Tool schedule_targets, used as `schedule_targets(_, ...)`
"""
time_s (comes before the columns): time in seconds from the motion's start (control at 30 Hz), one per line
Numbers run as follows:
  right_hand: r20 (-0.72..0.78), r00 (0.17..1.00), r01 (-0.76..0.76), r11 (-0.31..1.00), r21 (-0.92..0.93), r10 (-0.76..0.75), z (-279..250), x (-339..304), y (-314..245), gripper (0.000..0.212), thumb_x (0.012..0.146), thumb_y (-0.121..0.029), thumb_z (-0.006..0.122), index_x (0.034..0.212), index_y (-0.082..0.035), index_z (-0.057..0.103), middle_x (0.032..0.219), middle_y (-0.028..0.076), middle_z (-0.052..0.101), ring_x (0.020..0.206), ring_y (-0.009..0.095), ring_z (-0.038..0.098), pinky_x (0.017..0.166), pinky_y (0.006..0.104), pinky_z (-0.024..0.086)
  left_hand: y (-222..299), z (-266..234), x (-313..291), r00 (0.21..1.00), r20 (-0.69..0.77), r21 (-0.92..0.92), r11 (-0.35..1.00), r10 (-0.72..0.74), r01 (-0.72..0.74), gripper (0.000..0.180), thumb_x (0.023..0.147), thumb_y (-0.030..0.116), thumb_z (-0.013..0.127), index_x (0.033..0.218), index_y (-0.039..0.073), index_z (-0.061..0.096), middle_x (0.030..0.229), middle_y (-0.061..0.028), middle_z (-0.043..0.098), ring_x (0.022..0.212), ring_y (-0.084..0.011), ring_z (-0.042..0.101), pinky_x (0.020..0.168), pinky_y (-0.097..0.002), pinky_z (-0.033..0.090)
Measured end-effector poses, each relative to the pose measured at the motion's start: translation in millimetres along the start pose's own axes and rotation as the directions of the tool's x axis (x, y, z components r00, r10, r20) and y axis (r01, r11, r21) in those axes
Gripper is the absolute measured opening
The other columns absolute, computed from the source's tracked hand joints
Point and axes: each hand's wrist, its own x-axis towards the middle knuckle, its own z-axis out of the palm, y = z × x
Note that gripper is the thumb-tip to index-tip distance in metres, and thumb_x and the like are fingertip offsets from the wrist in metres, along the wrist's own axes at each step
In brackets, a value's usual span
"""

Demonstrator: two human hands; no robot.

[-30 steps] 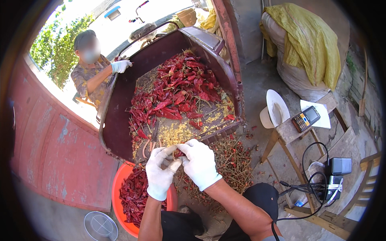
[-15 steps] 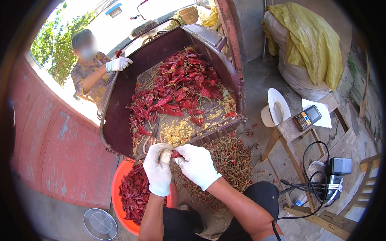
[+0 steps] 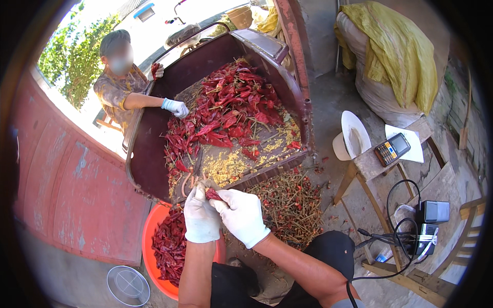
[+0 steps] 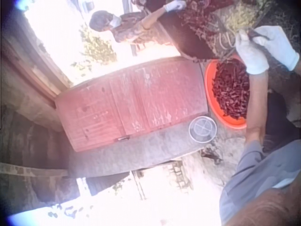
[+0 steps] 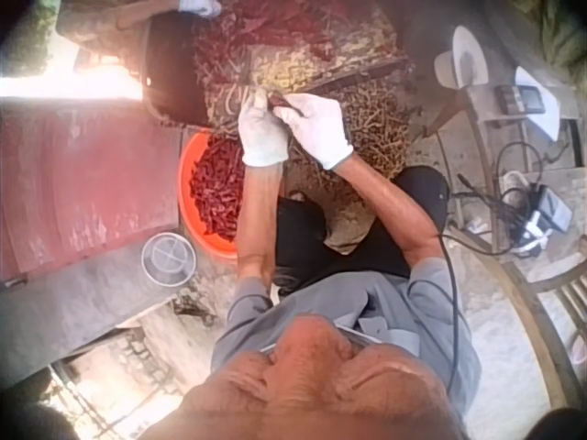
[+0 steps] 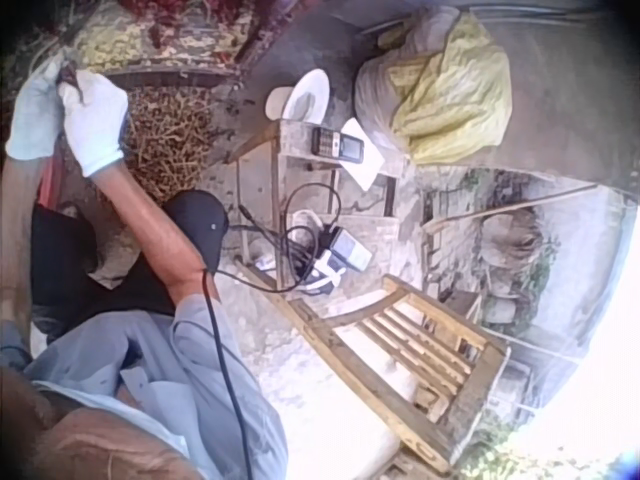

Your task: The person removes the stems and caps from dried red chili peppers using a small knife and drops the processed peppers into a container.

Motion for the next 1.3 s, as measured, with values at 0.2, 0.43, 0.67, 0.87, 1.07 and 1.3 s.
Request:
schedule_targets(0.2, 0.081, 0.982, -0.182, 0.975, 0.131, 0.172, 2, -2, -10, 0.022, 0.090, -0.019, 0.070, 0.104, -0.001, 0.073, 0.083, 0.012, 0.071, 0.073, 0.012, 0.066, 0.068, 0.0285, 0.052, 6, 6, 0, 0.997, -0.075, 0.016, 1.000, -0.021, 0.023, 0.023, 0.100, 0.024, 0.061, 0.097, 0.001, 0.061, 0.086, -0.0056, 0.061, 0.079, -0.0150, 0.058, 0.073, -0.0284, 0.047)
schedule_targets(0.43, 0.283, 0.926, -0.342, 0.870, 0.354, 0.249, -6, 3, -6, 0.016, 0.095, -0.012, 0.064, 0.102, 0.000, 0.070, 0.082, 0.001, 0.067, 0.066, 0.010, 0.058, 0.061, 0.0299, 0.050, 15, 5, 2, 0.978, 0.117, 0.221, 0.955, 0.173, -0.195, 0.026, 0.098, 0.027, 0.064, 0.097, 0.001, 0.062, 0.087, -0.0051, 0.063, 0.072, -0.0109, 0.056, 0.061, -0.0231, 0.045)
schedule_targets(0.67, 0.550, 0.789, -0.589, 0.592, 0.550, 0.274, -33, 12, -15, 0.017, 0.097, -0.019, 0.063, 0.099, -0.002, 0.066, 0.079, -0.001, 0.062, 0.069, 0.005, 0.055, 0.059, 0.0238, 0.045, 23, 4, 1, 0.907, 0.270, 0.582, 0.696, 0.322, -0.420, 0.022, 0.098, 0.022, 0.062, 0.097, 0.000, 0.063, 0.094, -0.0065, 0.066, 0.074, -0.0076, 0.059, 0.051, -0.0183, 0.044)
schedule_targets(0.87, 0.543, 0.773, -0.575, 0.723, 0.383, 0.327, -32, 14, -10, 0.017, 0.095, -0.018, 0.066, 0.090, -0.002, 0.068, 0.073, 0.002, 0.064, 0.060, 0.010, 0.057, 0.058, 0.0267, 0.048, 21, 14, -8, 0.940, 0.231, 0.553, 0.762, 0.250, -0.338, 0.027, 0.097, 0.028, 0.065, 0.093, 0.000, 0.062, 0.084, -0.0038, 0.062, 0.076, -0.0111, 0.055, 0.074, -0.0275, 0.046)
schedule_targets(1.07, 0.677, 0.736, 0.304, 0.897, -0.320, -0.008, -27, 6, -11, 0.025, 0.091, -0.036, 0.061, 0.103, -0.016, 0.071, 0.083, 0.014, 0.071, 0.080, 0.035, 0.069, 0.073, 0.0423, 0.054, 19, 5, 2, 0.999, 0.035, 0.447, 0.894, 0.003, -0.018, 0.027, 0.098, 0.028, 0.063, 0.087, 0.003, 0.058, 0.071, 0.0002, 0.052, 0.064, -0.0098, 0.048, 0.063, -0.0262, 0.043)
schedule_targets(1.3, 0.664, 0.745, -0.298, 0.922, 0.247, 0.063, -38, 12, -20, 0.031, 0.097, -0.012, 0.059, 0.127, -0.014, 0.063, 0.078, 0.005, 0.068, 0.066, 0.014, 0.064, 0.064, 0.0305, 0.054, 9, -71, 28, 0.863, 0.473, 0.840, 0.387, -0.179, -0.380, 0.032, 0.083, 0.009, 0.068, 0.114, 0.001, 0.069, 0.099, -0.0090, 0.074, 0.090, -0.0203, 0.071, 0.083, -0.0281, 0.054)
